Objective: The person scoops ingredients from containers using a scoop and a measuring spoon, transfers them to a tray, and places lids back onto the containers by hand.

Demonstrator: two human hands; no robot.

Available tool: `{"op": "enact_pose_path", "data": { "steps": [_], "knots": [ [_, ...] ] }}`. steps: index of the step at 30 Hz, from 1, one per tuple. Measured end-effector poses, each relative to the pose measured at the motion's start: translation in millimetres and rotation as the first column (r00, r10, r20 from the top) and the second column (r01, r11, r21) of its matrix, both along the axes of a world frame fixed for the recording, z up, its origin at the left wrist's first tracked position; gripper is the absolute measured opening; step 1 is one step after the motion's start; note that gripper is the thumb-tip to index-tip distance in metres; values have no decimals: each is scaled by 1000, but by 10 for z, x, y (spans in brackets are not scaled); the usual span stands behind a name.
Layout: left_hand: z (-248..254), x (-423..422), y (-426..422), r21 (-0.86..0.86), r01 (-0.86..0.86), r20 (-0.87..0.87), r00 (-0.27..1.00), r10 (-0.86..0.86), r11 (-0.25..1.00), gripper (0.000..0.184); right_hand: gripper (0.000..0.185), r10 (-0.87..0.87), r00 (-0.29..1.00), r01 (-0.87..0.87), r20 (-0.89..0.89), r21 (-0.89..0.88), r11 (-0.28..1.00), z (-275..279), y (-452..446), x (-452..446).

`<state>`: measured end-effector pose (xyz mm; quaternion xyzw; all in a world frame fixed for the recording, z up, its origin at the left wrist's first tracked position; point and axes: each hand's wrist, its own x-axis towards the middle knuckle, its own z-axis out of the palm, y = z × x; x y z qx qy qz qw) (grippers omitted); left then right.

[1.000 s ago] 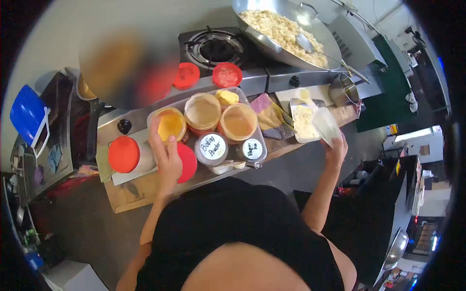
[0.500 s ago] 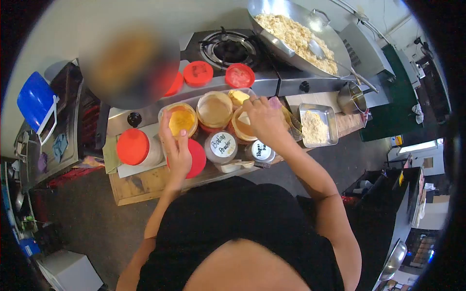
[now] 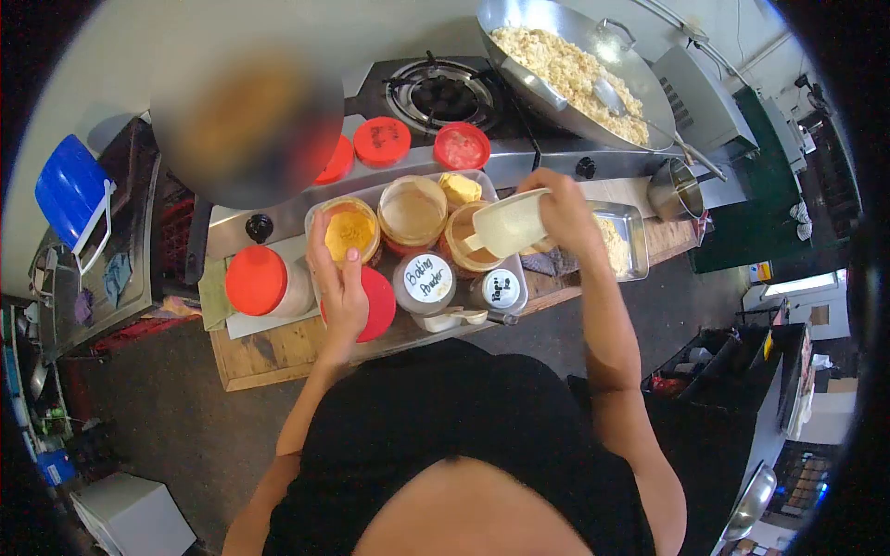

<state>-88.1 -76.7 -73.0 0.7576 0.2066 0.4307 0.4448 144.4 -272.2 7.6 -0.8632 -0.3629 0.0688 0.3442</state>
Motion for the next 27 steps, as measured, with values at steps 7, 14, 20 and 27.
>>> {"op": "enact_pose_path", "data": {
  "steps": [7, 14, 20, 27],
  "knots": [
    [3, -20, 17, 38, 8, -86, 996, -4, 999, 55, 30, -169, 962, 191, -214, 87, 978, 184, -528, 98],
    [0, -3, 0, 10, 15, -19, 1000, -15, 1000, 51, 32, -307, 829, 421, -468, 159, 893, -283, -1017, 135],
    [10, -16, 7, 49, 25, -76, 997, -21, 998, 55, 35, -251, 743, 487, -620, 245, 838, -374, -1074, 47],
    [0, -27, 6, 12, 56, -83, 995, -55, 998, 54, 42, -287, 625, 664, -726, 301, 685, -486, -1417, 53]
  ]
}}
